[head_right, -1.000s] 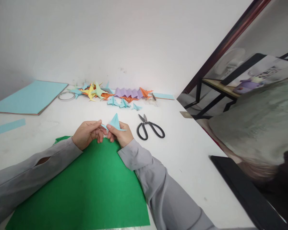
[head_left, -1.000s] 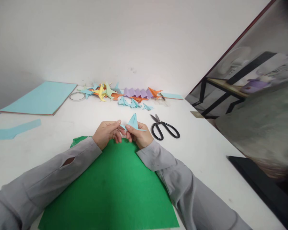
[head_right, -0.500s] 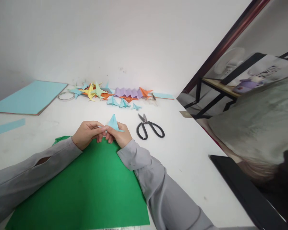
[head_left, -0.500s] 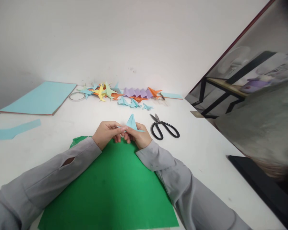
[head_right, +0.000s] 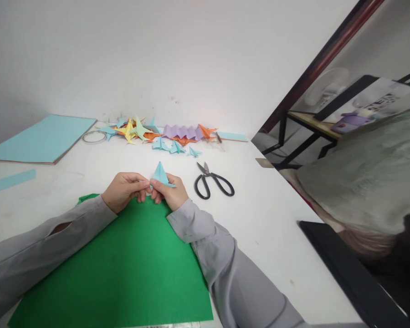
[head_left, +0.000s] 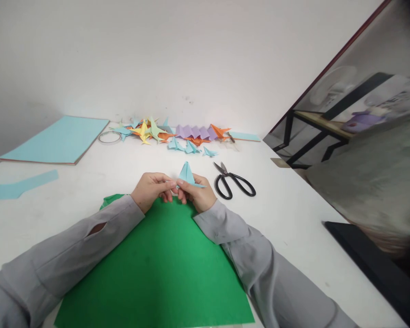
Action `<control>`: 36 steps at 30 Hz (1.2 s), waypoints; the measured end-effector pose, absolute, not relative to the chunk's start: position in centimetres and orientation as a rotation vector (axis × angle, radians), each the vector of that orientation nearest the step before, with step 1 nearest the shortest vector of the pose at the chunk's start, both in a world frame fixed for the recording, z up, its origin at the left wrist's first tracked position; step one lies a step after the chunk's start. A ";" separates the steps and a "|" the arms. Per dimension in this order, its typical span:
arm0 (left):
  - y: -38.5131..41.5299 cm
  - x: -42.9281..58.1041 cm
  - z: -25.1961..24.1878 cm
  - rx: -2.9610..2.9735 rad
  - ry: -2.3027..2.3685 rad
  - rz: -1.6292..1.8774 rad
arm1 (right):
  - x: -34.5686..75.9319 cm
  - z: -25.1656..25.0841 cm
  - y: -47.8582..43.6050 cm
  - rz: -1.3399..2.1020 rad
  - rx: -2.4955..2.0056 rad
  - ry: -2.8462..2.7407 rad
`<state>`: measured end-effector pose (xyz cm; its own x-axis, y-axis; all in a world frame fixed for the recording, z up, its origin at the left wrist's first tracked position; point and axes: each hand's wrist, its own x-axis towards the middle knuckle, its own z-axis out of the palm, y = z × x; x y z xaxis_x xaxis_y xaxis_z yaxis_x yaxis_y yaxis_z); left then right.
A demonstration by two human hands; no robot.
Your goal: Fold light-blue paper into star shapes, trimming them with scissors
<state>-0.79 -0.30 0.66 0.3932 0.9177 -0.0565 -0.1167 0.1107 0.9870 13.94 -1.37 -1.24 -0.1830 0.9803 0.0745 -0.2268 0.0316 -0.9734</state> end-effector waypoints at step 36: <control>-0.5 -0.7 0.7 1.206 0.860 0.928 | 13.9 -1.0 -1.3 1.463 -0.910 -1.158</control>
